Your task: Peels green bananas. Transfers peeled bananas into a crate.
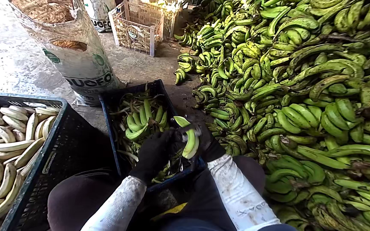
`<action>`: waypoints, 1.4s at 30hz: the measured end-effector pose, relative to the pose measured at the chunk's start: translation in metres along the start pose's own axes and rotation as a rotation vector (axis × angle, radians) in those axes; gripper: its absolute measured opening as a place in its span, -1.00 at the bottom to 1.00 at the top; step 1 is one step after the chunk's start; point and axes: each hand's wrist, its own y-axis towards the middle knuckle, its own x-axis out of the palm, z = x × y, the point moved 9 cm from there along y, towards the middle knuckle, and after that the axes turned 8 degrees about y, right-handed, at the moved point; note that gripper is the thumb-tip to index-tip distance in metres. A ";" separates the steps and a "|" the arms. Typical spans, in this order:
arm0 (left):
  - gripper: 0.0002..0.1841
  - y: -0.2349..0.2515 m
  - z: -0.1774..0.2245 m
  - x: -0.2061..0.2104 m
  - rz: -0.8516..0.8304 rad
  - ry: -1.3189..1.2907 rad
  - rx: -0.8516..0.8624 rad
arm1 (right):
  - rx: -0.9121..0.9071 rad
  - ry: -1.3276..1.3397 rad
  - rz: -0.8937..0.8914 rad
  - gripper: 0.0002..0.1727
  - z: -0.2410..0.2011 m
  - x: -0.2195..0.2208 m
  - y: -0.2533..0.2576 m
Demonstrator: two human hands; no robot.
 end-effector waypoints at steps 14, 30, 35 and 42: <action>-0.31 -0.024 0.011 0.004 -0.217 -0.562 0.275 | 0.169 0.268 0.236 -0.54 0.004 -0.015 -0.010; -0.51 -0.007 -0.059 -0.030 0.141 -0.431 -0.263 | 0.382 0.749 -0.177 -0.53 0.027 0.023 -0.005; -0.41 -0.039 -0.074 -0.012 -0.669 0.288 -0.316 | 0.224 0.649 0.094 -0.47 0.028 0.001 0.015; -0.41 -0.094 -0.104 -0.016 -0.758 0.200 -0.282 | 0.436 0.276 0.156 -0.68 0.094 0.104 0.051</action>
